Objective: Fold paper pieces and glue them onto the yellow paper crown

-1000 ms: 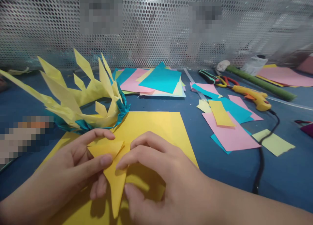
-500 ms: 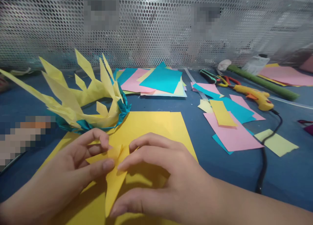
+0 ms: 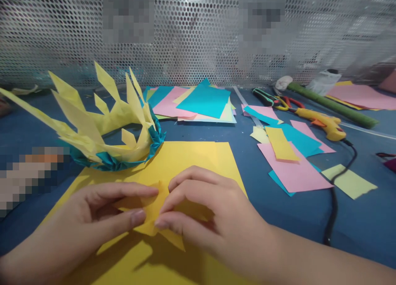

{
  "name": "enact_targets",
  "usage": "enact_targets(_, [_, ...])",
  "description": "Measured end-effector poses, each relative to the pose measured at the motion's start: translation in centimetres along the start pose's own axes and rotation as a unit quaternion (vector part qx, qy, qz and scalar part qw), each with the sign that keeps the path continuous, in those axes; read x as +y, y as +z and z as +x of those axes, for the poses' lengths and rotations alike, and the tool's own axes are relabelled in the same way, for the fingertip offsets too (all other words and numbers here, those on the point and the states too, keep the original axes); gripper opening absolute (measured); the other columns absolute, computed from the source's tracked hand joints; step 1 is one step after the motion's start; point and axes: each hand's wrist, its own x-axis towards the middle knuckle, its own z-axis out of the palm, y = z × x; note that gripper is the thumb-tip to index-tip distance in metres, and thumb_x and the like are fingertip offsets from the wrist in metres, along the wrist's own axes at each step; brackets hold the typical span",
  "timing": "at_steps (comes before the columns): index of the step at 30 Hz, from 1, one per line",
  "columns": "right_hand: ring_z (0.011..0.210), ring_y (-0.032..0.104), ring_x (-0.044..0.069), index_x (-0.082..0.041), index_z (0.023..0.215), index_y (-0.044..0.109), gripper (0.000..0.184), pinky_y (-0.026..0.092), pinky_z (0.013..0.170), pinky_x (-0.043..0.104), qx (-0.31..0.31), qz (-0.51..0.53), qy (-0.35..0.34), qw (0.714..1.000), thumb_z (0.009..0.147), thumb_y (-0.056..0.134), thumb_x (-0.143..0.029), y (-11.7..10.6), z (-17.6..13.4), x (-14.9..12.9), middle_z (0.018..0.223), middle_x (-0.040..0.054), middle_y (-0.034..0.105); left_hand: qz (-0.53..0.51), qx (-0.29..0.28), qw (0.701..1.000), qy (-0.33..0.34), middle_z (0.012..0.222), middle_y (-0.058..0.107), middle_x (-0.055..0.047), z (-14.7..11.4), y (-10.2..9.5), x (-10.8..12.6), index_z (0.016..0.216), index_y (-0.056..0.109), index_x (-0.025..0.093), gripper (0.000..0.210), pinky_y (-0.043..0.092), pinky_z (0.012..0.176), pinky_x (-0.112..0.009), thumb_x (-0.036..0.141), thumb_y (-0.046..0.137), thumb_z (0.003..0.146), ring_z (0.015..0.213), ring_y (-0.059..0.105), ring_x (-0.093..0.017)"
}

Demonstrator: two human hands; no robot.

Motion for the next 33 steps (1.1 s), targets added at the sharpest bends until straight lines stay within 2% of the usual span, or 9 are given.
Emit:
enact_targets(4, [0.071, 0.067, 0.009, -0.019, 0.079, 0.065, 0.011, 0.053, 0.068, 0.015, -0.003, 0.022, 0.064, 0.998, 0.089, 0.068, -0.015, 0.4, 0.0, -0.4, 0.078, -0.0016, 0.071, -0.045, -0.026, 0.999, -0.001, 0.066, 0.080, 0.004, -0.1, 0.6, 0.7, 0.064, 0.082, 0.033, 0.022, 0.057, 0.054, -0.014, 0.012, 0.080, 0.058, 0.058, 0.074, -0.015])
enact_targets(8, [0.053, 0.058, 0.008, -0.022, 0.076, 0.058, 0.014, 0.046, 0.049, 0.015, 0.003, 0.045, 0.117, 0.992, 0.087, 0.062, -0.016, 1.1, -0.3, -0.5, 0.066, -0.0046, 0.067, -0.071, -0.044, 0.996, 0.003, 0.065, 0.079, 0.004, -0.6, 0.7, 0.3, 0.062, 0.081, 0.032, 0.024, 0.058, 0.054, -0.016, 0.008, 0.078, 0.059, 0.059, 0.074, -0.015])
enact_targets(11, [0.052, 0.055, 0.007, -0.023, 0.074, 0.056, 0.014, 0.044, 0.048, 0.015, 0.026, 0.042, 0.124, 0.991, 0.085, 0.060, -0.014, 1.5, -0.5, -0.5, 0.065, -0.0050, 0.065, -0.063, -0.044, 0.997, 0.018, 0.065, 0.077, 0.005, -0.9, 0.5, -0.3, 0.061, 0.079, 0.030, 0.024, 0.056, 0.055, -0.013, 0.006, 0.079, 0.062, 0.061, 0.072, -0.013])
enact_targets(17, [0.055, 0.055, 0.008, -0.023, 0.074, 0.052, 0.013, 0.042, 0.044, 0.015, 0.016, 0.026, 0.165, 0.986, 0.086, 0.055, -0.017, 1.6, -0.7, -0.9, 0.067, -0.0032, 0.064, -0.061, -0.080, 0.995, 0.024, 0.063, 0.075, 0.006, -0.9, 0.0, -0.7, 0.061, 0.078, 0.028, 0.023, 0.053, 0.060, -0.011, 0.006, 0.084, 0.063, 0.062, 0.069, -0.010])
enact_targets(22, [0.054, 0.056, 0.010, -0.022, 0.070, 0.049, 0.016, 0.043, 0.042, 0.016, 0.001, 0.018, 0.152, 0.988, 0.085, 0.053, -0.020, 1.6, -0.5, -0.9, 0.064, -0.0009, 0.063, -0.075, -0.103, 0.991, 0.038, 0.065, 0.077, 0.004, -1.1, 0.2, -0.5, 0.063, 0.081, 0.029, 0.026, 0.053, 0.059, -0.013, 0.004, 0.081, 0.066, 0.062, 0.069, -0.011])
enact_targets(28, [0.052, 0.058, 0.010, -0.021, 0.067, 0.050, 0.014, 0.048, 0.049, 0.017, 0.024, 0.010, 0.112, 0.993, 0.079, 0.055, -0.015, 1.8, -0.5, -0.8, 0.061, -0.0005, 0.064, -0.055, -0.101, 0.993, 0.017, 0.065, 0.075, 0.003, -1.0, 0.2, -0.8, 0.061, 0.077, 0.025, 0.016, 0.054, 0.061, -0.017, 0.013, 0.087, 0.065, 0.063, 0.067, -0.012])
enact_targets(33, [0.052, 0.059, 0.011, -0.021, 0.069, 0.052, 0.012, 0.047, 0.048, 0.019, 0.023, 0.005, 0.095, 0.995, 0.078, 0.056, -0.015, 1.9, -0.9, -0.7, 0.062, 0.0006, 0.065, -0.038, -0.105, 0.993, 0.021, 0.063, 0.074, 0.005, -1.3, 0.4, -1.1, 0.060, 0.071, 0.024, 0.022, 0.052, 0.058, -0.014, 0.004, 0.078, 0.066, 0.061, 0.068, -0.012])
